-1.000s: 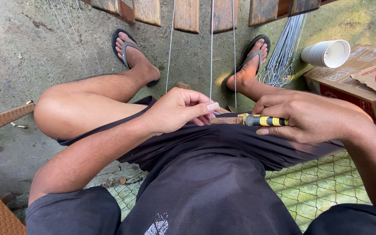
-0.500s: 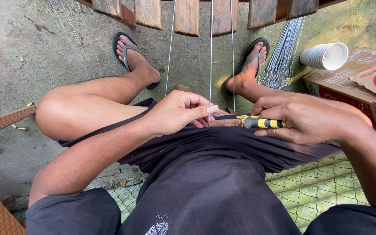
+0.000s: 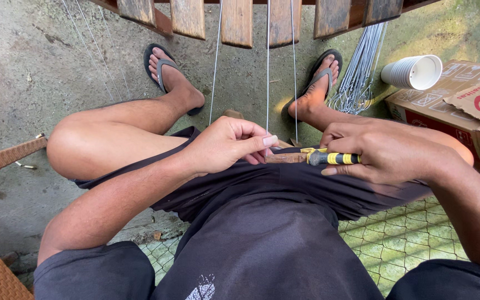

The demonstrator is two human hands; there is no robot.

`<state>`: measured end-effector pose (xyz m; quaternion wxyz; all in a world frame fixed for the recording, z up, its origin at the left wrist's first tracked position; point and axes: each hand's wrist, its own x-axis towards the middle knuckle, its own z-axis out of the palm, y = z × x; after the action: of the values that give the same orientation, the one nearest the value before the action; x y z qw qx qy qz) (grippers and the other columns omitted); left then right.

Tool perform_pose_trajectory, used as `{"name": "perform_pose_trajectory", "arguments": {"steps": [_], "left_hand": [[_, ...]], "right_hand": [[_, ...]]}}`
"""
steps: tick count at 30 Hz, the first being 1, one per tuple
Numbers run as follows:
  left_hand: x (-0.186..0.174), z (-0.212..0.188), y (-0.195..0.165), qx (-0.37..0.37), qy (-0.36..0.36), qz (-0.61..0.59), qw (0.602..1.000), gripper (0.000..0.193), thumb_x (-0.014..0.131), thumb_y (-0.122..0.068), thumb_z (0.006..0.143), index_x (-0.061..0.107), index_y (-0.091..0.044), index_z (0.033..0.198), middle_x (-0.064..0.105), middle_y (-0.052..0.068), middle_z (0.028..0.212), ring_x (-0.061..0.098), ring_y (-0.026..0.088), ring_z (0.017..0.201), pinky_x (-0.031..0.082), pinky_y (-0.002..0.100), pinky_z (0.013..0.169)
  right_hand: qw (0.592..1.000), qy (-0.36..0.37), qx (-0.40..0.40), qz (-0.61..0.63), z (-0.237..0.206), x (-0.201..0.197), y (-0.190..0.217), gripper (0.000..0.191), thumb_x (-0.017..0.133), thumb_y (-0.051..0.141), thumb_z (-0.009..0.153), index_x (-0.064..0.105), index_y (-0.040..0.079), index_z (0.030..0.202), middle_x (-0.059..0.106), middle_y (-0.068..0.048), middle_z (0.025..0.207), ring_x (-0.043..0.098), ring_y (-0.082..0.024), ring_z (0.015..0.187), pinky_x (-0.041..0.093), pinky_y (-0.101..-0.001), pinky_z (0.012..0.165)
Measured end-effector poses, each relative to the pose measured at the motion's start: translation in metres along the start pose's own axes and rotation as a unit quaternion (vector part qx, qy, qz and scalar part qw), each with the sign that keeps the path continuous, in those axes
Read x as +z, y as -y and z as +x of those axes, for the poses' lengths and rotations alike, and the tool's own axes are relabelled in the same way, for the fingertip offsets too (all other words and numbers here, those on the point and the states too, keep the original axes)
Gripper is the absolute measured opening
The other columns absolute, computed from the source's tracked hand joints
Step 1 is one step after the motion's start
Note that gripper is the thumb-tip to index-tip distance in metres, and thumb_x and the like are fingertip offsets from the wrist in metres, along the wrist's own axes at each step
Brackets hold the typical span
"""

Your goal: The person bends metal wires into U-shapes using pliers and inserts them through holes in a white plastic cup to form a hanging loop. The person repeats this process to attach multiple wires to the cup.

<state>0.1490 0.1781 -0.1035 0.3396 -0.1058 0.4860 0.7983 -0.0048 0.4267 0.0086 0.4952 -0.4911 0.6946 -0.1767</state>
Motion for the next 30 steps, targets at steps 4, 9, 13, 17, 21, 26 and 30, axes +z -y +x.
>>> {"name": "perform_pose_trajectory", "arguments": {"steps": [4, 9, 13, 17, 21, 26, 30], "left_hand": [[0.003, -0.001, -0.001, 0.002, -0.013, 0.006, 1.0, 0.03, 0.064, -0.028, 0.101, 0.075, -0.001, 0.107, 0.076, 0.006, 0.091, 0.072, 0.01, 0.083, 0.061, 0.026, 0.075], [0.009, -0.002, -0.001, 0.013, -0.036, 0.011, 0.999, 0.03, 0.06, -0.027, 0.103, 0.074, 0.0, 0.105, 0.075, 0.005, 0.091, 0.071, 0.009, 0.081, 0.061, 0.025, 0.074], [0.012, -0.004, 0.0, 0.022, -0.053, 0.029, 0.998, 0.028, 0.06, -0.024, 0.104, 0.074, 0.001, 0.105, 0.074, 0.005, 0.09, 0.069, 0.008, 0.079, 0.06, 0.024, 0.075], [0.013, -0.003, 0.002, 0.034, -0.053, 0.027, 0.998, 0.026, 0.06, -0.022, 0.104, 0.074, 0.001, 0.105, 0.075, 0.005, 0.09, 0.069, 0.007, 0.08, 0.06, 0.024, 0.074], [0.014, -0.002, 0.002, 0.048, -0.053, 0.037, 0.997, 0.026, 0.061, -0.021, 0.104, 0.074, 0.001, 0.105, 0.074, 0.005, 0.091, 0.069, 0.007, 0.08, 0.059, 0.024, 0.075], [0.013, -0.004, 0.001, 0.061, -0.046, 0.043, 0.996, 0.026, 0.062, -0.021, 0.104, 0.075, 0.001, 0.104, 0.074, 0.004, 0.092, 0.068, 0.008, 0.083, 0.059, 0.025, 0.077], [0.013, -0.004, 0.004, 0.066, -0.041, 0.016, 0.997, 0.024, 0.064, -0.02, 0.103, 0.075, 0.001, 0.105, 0.074, 0.004, 0.094, 0.069, 0.008, 0.085, 0.059, 0.025, 0.08]], "right_hand": [[0.988, 0.047, 0.141, -0.049, -0.002, 0.004, -0.004, 0.053, 0.076, 0.047, 0.084, 0.066, 0.009, 0.121, 0.068, -0.006, 0.111, 0.067, -0.026, 0.104, 0.054, -0.0407, 0.086], [0.994, 0.028, 0.098, -0.026, -0.002, 0.013, -0.006, 0.047, 0.077, 0.04, 0.085, 0.068, 0.012, 0.122, 0.075, -0.01, 0.112, 0.069, -0.031, 0.104, 0.054, -0.043, 0.087], [0.997, -0.027, 0.065, 0.008, -0.003, 0.024, -0.008, 0.053, 0.071, 0.011, 0.072, 0.066, 0.007, 0.124, 0.073, -0.015, 0.109, 0.068, -0.034, 0.104, 0.053, -0.0436, 0.086], [0.997, -0.061, 0.048, -0.011, -0.004, 0.032, -0.013, 0.057, 0.067, 0.002, 0.063, 0.064, 0.003, 0.12, 0.071, -0.015, 0.107, 0.068, -0.036, 0.102, 0.053, -0.0446, 0.085], [0.986, -0.124, 0.047, -0.098, -0.009, 0.042, -0.015, 0.055, 0.068, 0.0, 0.064, 0.062, 0.003, 0.119, 0.068, -0.013, 0.1, 0.068, -0.036, 0.097, 0.053, -0.0457, 0.083], [0.964, -0.212, -0.012, -0.157, -0.014, 0.052, -0.018, 0.06, 0.074, 0.008, 0.06, 0.06, 0.002, 0.119, 0.064, -0.013, 0.102, 0.066, -0.036, 0.093, 0.052, -0.0453, 0.078], [0.939, -0.251, -0.025, -0.234, -0.015, 0.058, -0.022, 0.056, 0.075, 0.009, 0.066, 0.06, 0.003, 0.119, 0.063, -0.012, 0.101, 0.066, -0.035, 0.09, 0.053, -0.0448, 0.079]]}}
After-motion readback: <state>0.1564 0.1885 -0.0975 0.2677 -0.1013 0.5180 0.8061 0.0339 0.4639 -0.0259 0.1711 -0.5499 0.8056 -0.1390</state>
